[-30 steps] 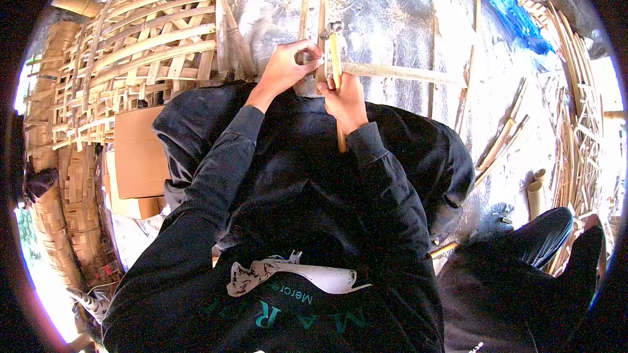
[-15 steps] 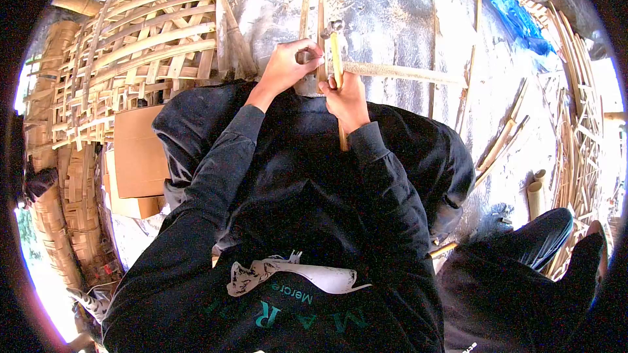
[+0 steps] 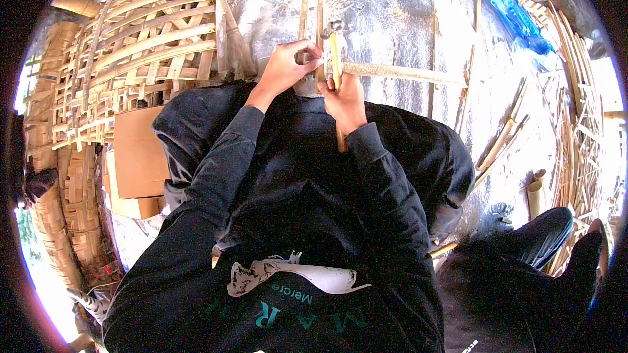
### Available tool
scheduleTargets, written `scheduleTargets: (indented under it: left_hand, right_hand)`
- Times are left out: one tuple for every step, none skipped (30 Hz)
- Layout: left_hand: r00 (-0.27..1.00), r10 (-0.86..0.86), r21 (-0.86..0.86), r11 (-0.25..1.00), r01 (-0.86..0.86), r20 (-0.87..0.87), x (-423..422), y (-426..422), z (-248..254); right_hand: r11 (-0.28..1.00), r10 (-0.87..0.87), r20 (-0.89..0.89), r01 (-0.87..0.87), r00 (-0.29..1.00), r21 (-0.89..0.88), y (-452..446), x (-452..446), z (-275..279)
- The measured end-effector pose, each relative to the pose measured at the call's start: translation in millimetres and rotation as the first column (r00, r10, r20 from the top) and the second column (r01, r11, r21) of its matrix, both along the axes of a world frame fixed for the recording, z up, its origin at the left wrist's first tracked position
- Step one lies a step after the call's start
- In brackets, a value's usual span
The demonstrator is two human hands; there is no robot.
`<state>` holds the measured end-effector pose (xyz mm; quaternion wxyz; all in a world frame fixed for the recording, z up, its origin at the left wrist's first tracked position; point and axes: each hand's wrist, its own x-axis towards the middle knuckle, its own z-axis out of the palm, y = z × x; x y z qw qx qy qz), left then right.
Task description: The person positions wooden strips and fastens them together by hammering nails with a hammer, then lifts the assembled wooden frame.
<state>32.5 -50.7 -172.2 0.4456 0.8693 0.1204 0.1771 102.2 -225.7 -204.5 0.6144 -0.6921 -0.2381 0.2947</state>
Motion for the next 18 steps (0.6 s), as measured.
scheduleTargets:
  left_hand:
    - [1.0, 0.001, -0.008, 1.0, -0.001, -0.006, -0.2, -0.2, 0.6]
    - [1.0, 0.003, -0.016, 1.0, -0.003, -0.011, -0.3, -0.4, 1.1]
    - [1.0, 0.003, -0.016, 1.0, -0.003, -0.012, 0.2, 0.4, -0.8]
    - [1.0, 0.001, -0.011, 1.0, 0.0, 0.013, 0.8, 1.3, -2.8]
    - [0.999, -0.002, -0.005, 1.0, 0.002, 0.037, 1.2, 2.0, -4.7]
    - [0.999, -0.002, -0.005, 1.0, 0.002, 0.037, 1.1, 1.7, -4.7]
    - [1.0, 0.003, -0.009, 1.0, -0.002, 0.03, 1.0, 1.4, -4.6]
    - [1.0, 0.007, -0.012, 1.0, -0.007, 0.023, 0.9, 1.3, -4.4]
    - [1.0, 0.007, -0.011, 1.0, -0.007, 0.023, 1.1, 1.4, -4.3]
    - [1.0, 0.005, -0.004, 1.0, -0.005, 0.029, 1.1, 1.6, -4.3]
    - [0.999, 0.002, 0.003, 1.0, -0.002, 0.035, 1.1, 1.7, -4.4]
    - [0.999, 0.002, 0.003, 1.0, -0.002, 0.035, 1.4, 1.9, -5.2]
    - [0.999, 0.0, 0.005, 1.0, 0.0, 0.05, 1.9, 2.2, -6.0]
    - [0.998, -0.002, 0.006, 1.0, 0.002, 0.065, 2.2, 2.3, -6.9]
    - [0.998, -0.002, 0.006, 1.0, 0.002, 0.065, 2.4, 2.3, -7.4]
    - [0.997, -0.003, 0.0, 1.0, 0.003, 0.071, 2.5, 2.3, -7.9]
    - [0.997, -0.004, -0.005, 1.0, 0.005, 0.077, 2.5, 2.4, -8.2]
    - [0.997, -0.004, -0.004, 1.0, 0.005, 0.077, 2.4, 2.4, -8.3]
  right_hand:
    - [0.998, 0.028, -0.02, -0.029, 0.999, -0.05, -0.2, -1.0, 0.0]
    - [0.998, 0.028, -0.02, -0.029, 0.999, -0.05, -0.8, -1.4, 0.2]
    - [0.998, 0.012, -0.08, -0.018, 0.997, -0.067, -1.1, -2.1, 4.0]
    - [0.996, -0.005, -0.139, -0.007, 0.99, -0.085, -1.6, -3.1, 7.8]
    - [0.996, -0.005, -0.14, -0.007, 0.99, -0.085, -2.7, -4.5, 11.7]
    - [0.999, -0.017, -0.197, 0.008, 0.98, -0.047, -3.9, -6.6, 17.9]
    - [1.0, -0.027, -0.254, 0.026, 0.967, -0.009, -4.2, -8.1, 22.0]
    - [1.0, -0.027, -0.253, 0.026, 0.967, -0.009, -3.4, -9.1, 24.0]
    - [0.997, -0.06, -0.24, 0.069, 0.969, 0.029, -2.4, -10.0, 25.5]
    - [0.991, -0.093, -0.228, 0.111, 0.969, 0.068, -1.5, -10.5, 25.9]
    - [0.991, -0.093, -0.228, 0.111, 0.969, 0.068, -1.2, -10.4, 25.4]
    - [0.991, -0.09, -0.233, 0.109, 0.968, 0.071, -1.1, -9.9, 24.2]
    - [0.991, -0.087, -0.238, 0.108, 0.967, 0.074, -1.0, -9.6, 22.9]
    - [0.991, -0.088, -0.239, 0.108, 0.967, 0.074, -1.0, -9.4, 21.0]
    - [0.991, -0.087, -0.212, 0.107, 0.973, 0.086, -0.8, -9.6, 19.8]
    - [0.99, -0.086, -0.186, 0.105, 0.979, 0.099, -0.8, -9.6, 18.6]
    - [0.989, -0.086, -0.187, 0.106, 0.979, 0.099, -0.8, -9.6, 17.5]
    - [0.988, -0.088, -0.194, 0.11, 0.977, 0.104, -0.5, -9.9, 17.4]
